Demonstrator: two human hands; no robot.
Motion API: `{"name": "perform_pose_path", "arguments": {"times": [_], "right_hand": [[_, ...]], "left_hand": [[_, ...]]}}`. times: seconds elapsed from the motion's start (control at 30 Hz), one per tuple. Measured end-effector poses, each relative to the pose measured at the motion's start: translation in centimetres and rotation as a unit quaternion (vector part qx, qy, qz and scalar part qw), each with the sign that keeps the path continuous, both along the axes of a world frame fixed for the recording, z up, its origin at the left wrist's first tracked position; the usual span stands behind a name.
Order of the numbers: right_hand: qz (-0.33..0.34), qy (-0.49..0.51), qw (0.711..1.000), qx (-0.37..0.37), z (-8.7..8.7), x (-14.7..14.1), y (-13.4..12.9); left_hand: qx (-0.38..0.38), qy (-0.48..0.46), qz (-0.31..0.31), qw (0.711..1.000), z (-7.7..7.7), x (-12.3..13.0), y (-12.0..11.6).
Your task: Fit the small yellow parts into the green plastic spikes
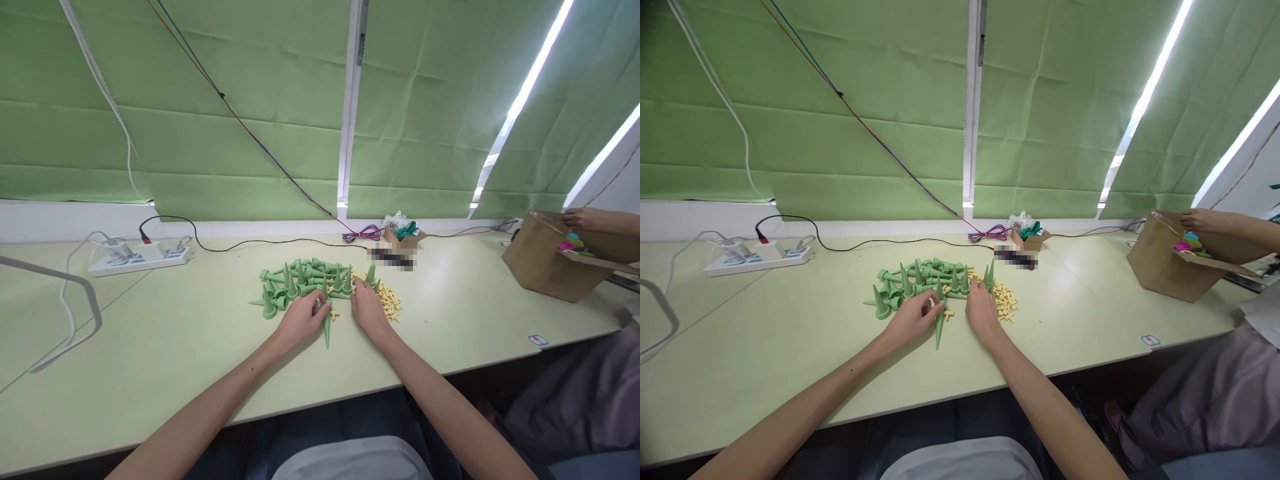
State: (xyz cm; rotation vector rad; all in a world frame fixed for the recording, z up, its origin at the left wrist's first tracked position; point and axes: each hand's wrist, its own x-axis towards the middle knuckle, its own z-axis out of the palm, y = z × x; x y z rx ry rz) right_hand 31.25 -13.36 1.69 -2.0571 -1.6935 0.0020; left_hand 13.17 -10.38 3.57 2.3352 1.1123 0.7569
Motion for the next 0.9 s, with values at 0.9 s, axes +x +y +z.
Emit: {"name": "perform_pose_path", "arguments": {"times": [0.9], "right_hand": [[0.186,0.135,0.954,0.195,0.32,-0.72,-0.88]], "left_hand": [[0.015,-0.045,-0.015,0.999,0.38,0.12,-0.11]]}}
